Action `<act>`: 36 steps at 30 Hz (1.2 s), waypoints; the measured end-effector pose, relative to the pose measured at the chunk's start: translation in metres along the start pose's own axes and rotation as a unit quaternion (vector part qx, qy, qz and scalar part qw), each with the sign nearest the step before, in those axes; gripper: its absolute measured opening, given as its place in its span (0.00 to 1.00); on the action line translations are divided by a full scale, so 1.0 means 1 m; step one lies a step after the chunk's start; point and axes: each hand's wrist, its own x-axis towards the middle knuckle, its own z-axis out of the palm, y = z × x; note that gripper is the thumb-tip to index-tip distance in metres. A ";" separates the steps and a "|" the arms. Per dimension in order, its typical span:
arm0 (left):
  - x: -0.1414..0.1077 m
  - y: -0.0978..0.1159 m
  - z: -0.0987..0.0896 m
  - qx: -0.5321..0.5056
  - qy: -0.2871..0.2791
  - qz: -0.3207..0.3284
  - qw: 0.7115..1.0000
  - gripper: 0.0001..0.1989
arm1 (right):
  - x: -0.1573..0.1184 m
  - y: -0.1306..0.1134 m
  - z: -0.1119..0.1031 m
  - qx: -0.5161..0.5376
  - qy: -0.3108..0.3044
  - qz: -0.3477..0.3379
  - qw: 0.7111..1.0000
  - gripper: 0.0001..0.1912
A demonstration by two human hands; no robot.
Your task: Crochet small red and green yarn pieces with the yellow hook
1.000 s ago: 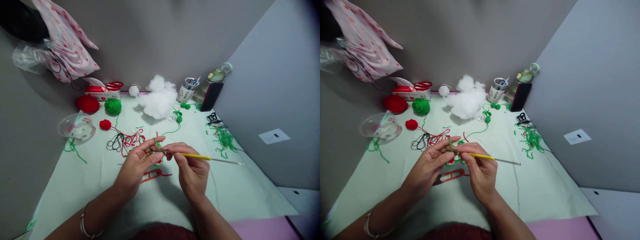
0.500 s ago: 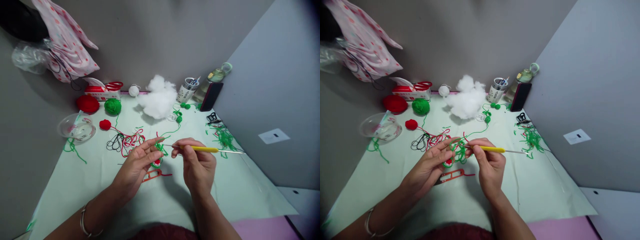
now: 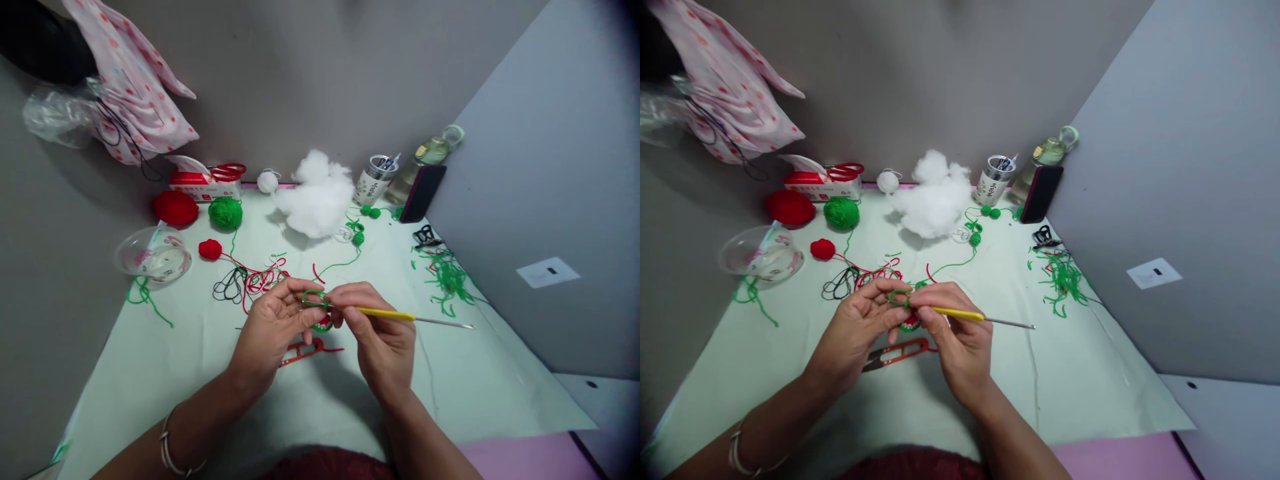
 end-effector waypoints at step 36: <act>-0.006 0.003 0.005 -0.111 0.017 -0.056 0.992 0.09 | -0.003 -0.002 0.002 -0.073 -0.012 -0.097 0.993 0.13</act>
